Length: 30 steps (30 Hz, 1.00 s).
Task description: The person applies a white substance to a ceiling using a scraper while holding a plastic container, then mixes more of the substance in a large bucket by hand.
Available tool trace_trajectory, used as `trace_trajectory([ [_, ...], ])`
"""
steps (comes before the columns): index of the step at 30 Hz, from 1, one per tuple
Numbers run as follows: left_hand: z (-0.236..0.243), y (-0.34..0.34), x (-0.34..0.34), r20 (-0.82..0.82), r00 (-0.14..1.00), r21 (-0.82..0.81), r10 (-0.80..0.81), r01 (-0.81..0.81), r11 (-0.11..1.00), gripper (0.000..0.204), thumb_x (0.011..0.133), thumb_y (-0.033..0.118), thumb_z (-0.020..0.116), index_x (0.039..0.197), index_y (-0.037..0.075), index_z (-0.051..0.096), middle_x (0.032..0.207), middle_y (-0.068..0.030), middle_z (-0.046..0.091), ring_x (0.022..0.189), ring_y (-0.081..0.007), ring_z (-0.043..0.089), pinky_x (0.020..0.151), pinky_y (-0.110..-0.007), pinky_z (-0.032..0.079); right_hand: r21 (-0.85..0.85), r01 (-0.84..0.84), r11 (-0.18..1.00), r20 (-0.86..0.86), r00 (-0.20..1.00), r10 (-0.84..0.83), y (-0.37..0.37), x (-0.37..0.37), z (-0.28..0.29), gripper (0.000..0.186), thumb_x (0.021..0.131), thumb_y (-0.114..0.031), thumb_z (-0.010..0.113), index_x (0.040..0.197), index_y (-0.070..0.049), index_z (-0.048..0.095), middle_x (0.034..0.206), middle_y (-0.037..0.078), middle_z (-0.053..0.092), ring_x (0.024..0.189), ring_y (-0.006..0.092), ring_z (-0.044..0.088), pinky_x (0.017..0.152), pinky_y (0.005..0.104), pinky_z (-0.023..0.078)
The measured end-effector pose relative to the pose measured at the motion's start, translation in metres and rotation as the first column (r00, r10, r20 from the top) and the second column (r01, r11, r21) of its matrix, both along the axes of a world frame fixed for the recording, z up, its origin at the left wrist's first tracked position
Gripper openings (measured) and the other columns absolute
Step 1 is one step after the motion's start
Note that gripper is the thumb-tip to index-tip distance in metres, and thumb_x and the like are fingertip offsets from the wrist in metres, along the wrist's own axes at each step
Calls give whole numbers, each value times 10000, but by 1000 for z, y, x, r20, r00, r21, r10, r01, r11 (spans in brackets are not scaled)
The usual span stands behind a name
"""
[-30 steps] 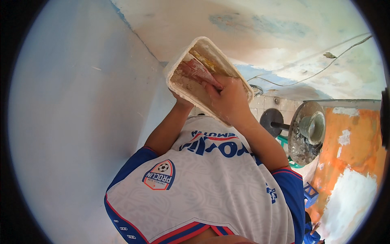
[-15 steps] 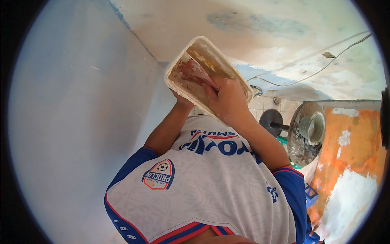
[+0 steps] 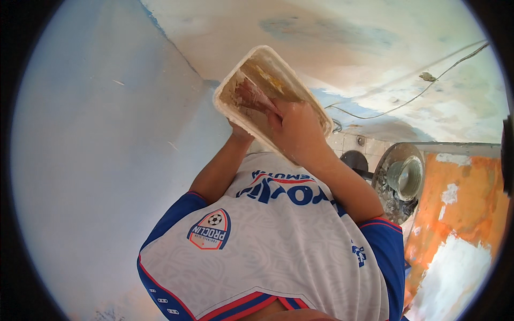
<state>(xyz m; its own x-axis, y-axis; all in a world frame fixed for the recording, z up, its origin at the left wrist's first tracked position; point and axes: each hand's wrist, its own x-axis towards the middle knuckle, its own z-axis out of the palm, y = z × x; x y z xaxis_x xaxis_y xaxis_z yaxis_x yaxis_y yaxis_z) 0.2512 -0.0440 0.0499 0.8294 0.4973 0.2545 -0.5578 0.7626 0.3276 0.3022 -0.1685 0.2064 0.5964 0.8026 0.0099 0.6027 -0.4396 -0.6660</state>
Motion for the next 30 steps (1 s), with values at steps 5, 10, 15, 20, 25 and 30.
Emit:
trace_trajectory([
  [5,22,-28,11,-324,945,-398,39,-173,901,858,939,761,417,1554,166,352,1527,-80,448,1381,-285,473,1141,-467,426,155,28,987,163,985,-54,-22,20,-1,160,887,-124,659,960,1,728,763,244,679,723,438,670,670,489,534],
  [10,-16,-49,30,-110,983,-54,150,-156,986,828,951,740,405,1545,163,363,1519,-75,453,1380,-279,469,1139,-458,421,108,-77,991,-88,992,86,-53,39,22,203,897,-158,682,1008,4,737,764,224,690,680,399,674,669,439,541],
  [15,-42,-66,47,-98,974,13,205,-204,979,799,964,719,394,1536,161,373,1512,-71,459,1380,-273,464,1137,-448,417,134,-20,991,-278,959,57,-70,46,24,227,910,-172,693,1053,0,732,774,219,701,689,369,680,674,420,532],
  [20,-25,-88,56,-29,976,2,215,-216,976,792,972,714,370,1531,152,376,1507,-74,457,1389,-272,448,1146,-442,399,145,12,989,-81,997,0,-84,63,8,201,898,-145,680,1023,6,724,764,233,688,701,397,680,660,442,531],
  [25,-24,-115,55,-15,975,61,224,-222,973,821,965,730,368,1540,143,362,1513,-80,448,1398,-276,437,1155,-454,389,167,-27,986,77,997,14,-103,73,-3,137,872,-111,669,923,11,704,752,248,672,703,429,671,647,481,532],
  [30,-26,-135,50,-106,960,59,258,-253,966,880,941,787,345,1559,161,343,1541,-85,426,1417,-274,425,1165,-468,381,56,-62,997,93,994,56,-125,89,2,115,870,-93,656,843,16,678,732,246,662,703,455,655,639,501,528],
])
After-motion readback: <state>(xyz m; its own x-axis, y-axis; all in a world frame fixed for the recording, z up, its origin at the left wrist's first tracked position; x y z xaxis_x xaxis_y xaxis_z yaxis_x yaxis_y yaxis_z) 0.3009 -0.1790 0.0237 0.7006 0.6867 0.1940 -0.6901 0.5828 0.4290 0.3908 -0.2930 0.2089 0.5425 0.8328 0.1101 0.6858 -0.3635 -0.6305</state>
